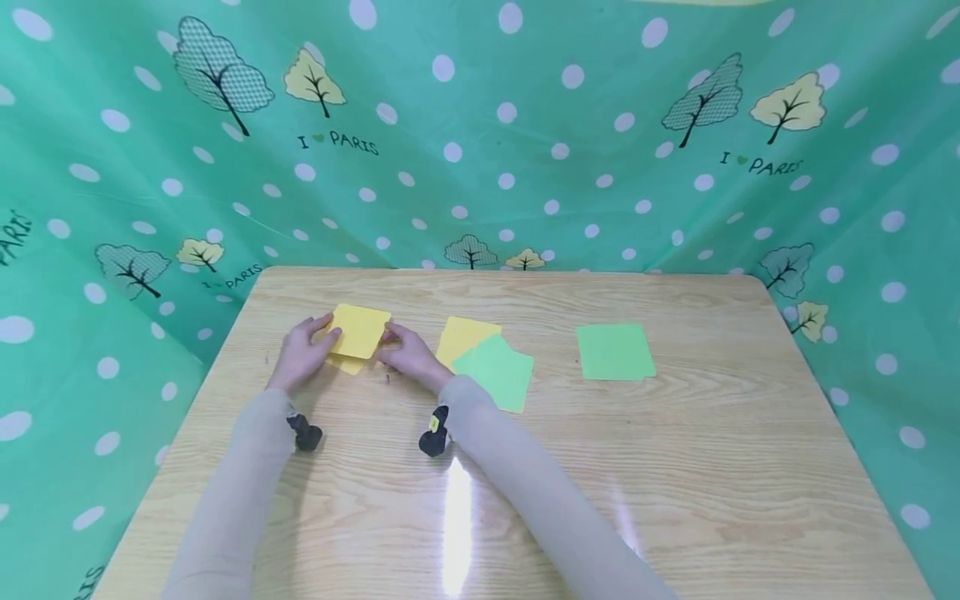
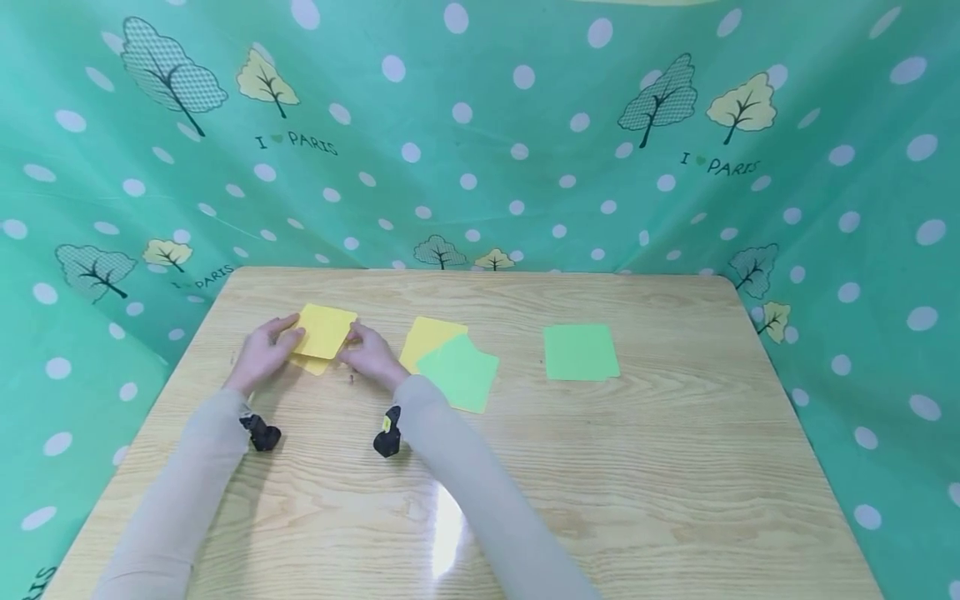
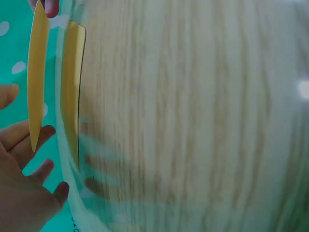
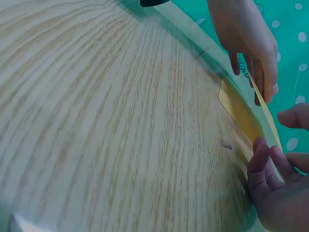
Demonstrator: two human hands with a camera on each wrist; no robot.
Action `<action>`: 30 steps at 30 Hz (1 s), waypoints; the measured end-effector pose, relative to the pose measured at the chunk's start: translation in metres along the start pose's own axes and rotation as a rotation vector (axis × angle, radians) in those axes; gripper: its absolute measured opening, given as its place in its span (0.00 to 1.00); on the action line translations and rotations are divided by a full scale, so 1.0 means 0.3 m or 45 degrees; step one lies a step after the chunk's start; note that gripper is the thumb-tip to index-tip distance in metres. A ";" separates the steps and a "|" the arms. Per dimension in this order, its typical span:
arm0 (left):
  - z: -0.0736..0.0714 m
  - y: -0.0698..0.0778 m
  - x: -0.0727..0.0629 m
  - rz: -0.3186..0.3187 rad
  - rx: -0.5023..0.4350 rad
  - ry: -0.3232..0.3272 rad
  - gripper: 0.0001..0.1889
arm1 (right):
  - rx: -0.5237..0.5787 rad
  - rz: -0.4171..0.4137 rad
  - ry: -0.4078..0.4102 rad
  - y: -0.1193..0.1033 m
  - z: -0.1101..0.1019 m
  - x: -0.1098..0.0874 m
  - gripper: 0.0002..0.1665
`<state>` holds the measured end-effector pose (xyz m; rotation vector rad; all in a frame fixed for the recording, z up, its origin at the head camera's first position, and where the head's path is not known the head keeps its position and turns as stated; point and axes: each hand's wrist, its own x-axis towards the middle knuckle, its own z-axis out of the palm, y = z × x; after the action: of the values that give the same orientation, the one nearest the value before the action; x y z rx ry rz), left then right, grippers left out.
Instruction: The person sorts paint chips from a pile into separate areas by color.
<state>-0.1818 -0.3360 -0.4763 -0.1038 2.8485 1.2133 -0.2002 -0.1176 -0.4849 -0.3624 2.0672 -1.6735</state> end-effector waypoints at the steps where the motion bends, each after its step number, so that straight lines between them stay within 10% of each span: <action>1: 0.001 0.000 -0.002 0.003 0.031 -0.023 0.33 | -0.054 0.000 0.000 -0.002 -0.001 -0.002 0.41; 9: 0.008 -0.009 -0.002 0.013 0.187 -0.174 0.42 | -0.322 -0.016 -0.065 -0.008 -0.015 -0.015 0.40; 30: 0.049 0.035 -0.049 0.219 0.173 -0.228 0.37 | -0.366 -0.170 -0.015 0.002 -0.214 -0.147 0.35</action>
<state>-0.1679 -0.3174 -0.4780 0.2464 2.8168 0.9925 -0.1940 -0.0420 -0.4673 -0.6134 2.3241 -1.4402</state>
